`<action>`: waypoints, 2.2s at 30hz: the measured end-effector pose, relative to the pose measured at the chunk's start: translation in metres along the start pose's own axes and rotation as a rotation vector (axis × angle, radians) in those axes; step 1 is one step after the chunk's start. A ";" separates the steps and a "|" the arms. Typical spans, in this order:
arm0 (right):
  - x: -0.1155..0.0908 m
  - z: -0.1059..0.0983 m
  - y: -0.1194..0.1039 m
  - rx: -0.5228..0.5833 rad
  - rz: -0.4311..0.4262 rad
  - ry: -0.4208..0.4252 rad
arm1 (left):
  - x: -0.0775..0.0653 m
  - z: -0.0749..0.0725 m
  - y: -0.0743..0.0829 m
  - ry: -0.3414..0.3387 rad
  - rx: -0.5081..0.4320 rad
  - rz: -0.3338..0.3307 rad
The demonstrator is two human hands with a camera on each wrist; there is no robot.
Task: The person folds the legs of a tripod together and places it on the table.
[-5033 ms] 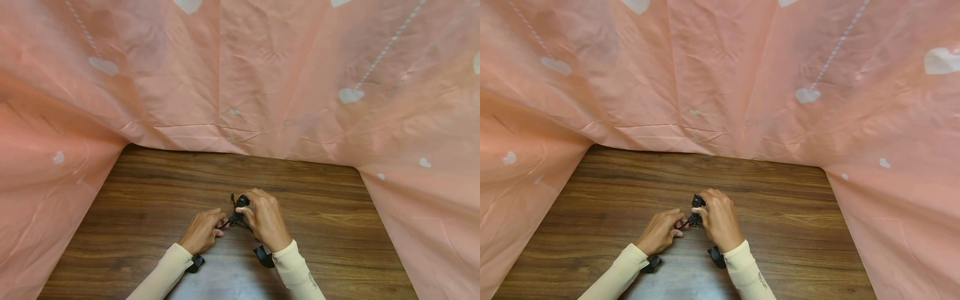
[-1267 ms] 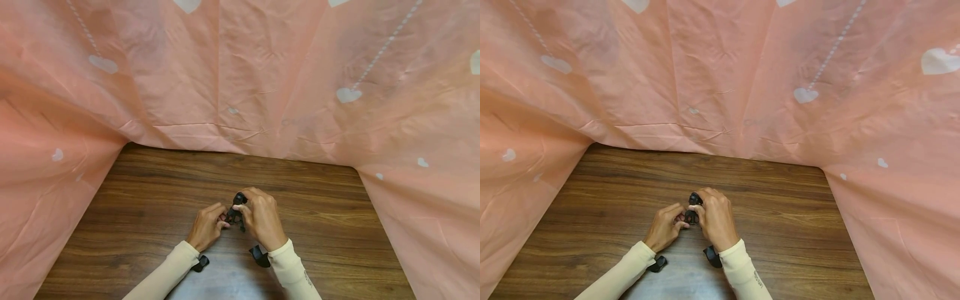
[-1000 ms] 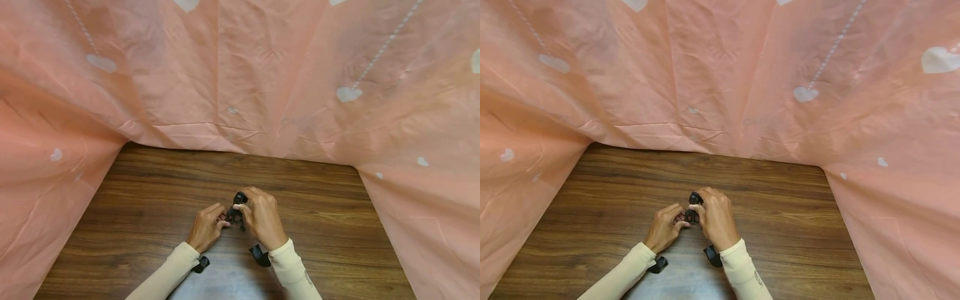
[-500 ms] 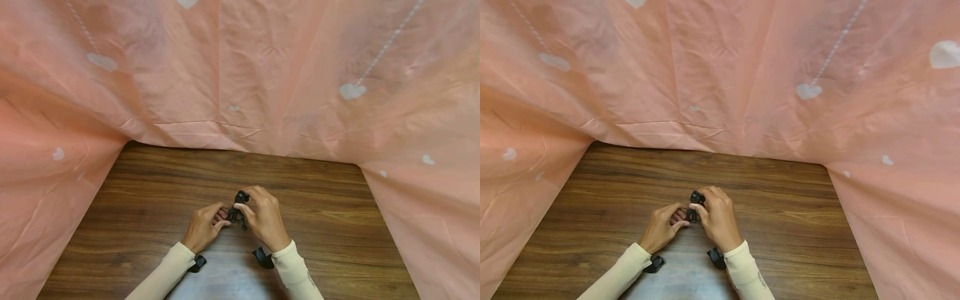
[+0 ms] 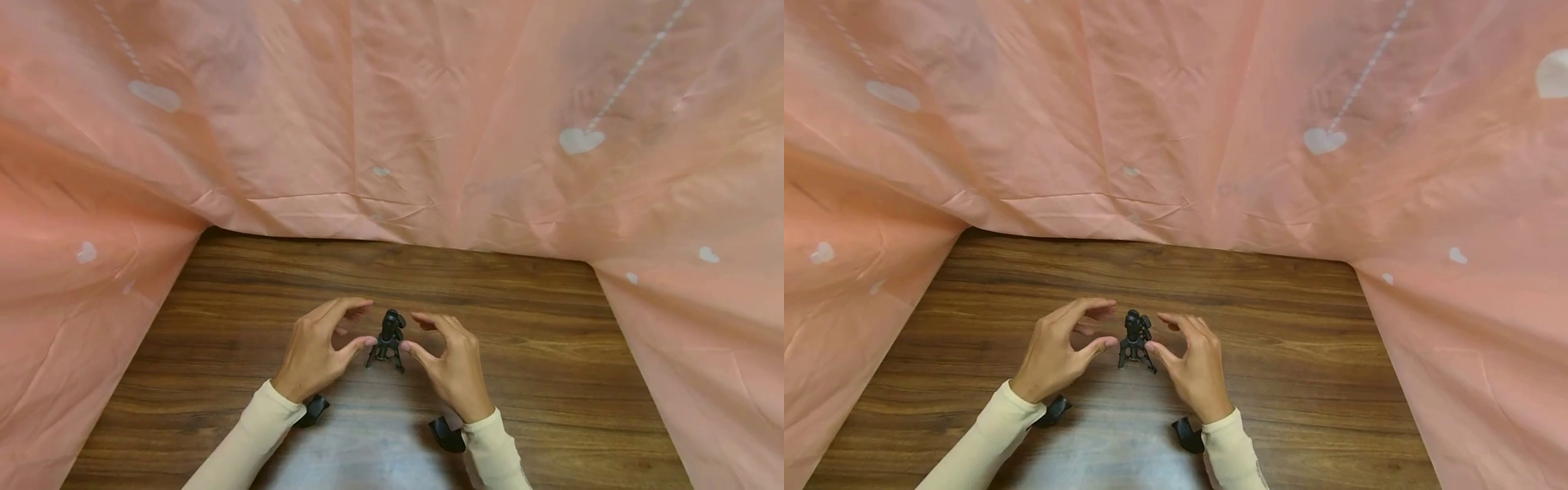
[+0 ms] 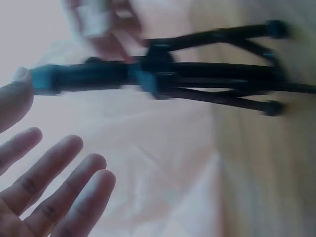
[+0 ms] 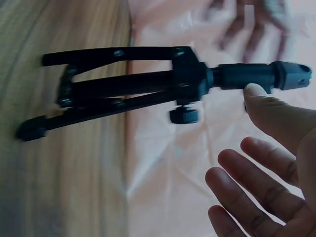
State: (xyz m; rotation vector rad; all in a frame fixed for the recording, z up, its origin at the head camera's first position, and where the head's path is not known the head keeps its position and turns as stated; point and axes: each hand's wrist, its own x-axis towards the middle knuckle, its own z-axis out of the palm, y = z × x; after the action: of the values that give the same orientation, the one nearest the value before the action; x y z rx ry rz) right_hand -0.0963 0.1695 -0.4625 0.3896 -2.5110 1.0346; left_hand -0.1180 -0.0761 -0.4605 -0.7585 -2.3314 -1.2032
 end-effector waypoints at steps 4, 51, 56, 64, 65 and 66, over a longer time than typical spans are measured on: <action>-0.007 0.004 0.008 0.021 0.063 -0.030 | 0.017 -0.009 0.016 0.013 0.026 0.063; -0.039 0.054 0.038 0.099 0.251 -0.154 | 0.039 0.013 0.031 -0.116 -0.064 0.133; -0.037 0.054 0.037 0.095 0.245 -0.138 | 0.040 0.014 0.031 -0.103 -0.084 0.113; -0.034 0.056 0.036 0.065 0.236 -0.123 | 0.042 0.014 0.031 -0.099 -0.118 0.072; -0.033 0.056 0.036 0.060 0.233 -0.119 | 0.042 0.013 0.031 -0.096 -0.125 0.061; -0.033 0.057 0.037 0.054 0.228 -0.115 | 0.042 0.013 0.031 -0.093 -0.132 0.049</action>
State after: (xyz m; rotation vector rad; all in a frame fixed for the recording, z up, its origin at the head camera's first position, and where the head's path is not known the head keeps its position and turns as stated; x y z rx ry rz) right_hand -0.0962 0.1571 -0.5368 0.1845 -2.6822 1.1989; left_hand -0.1319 -0.0384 -0.4244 -0.9293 -2.3098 -1.3375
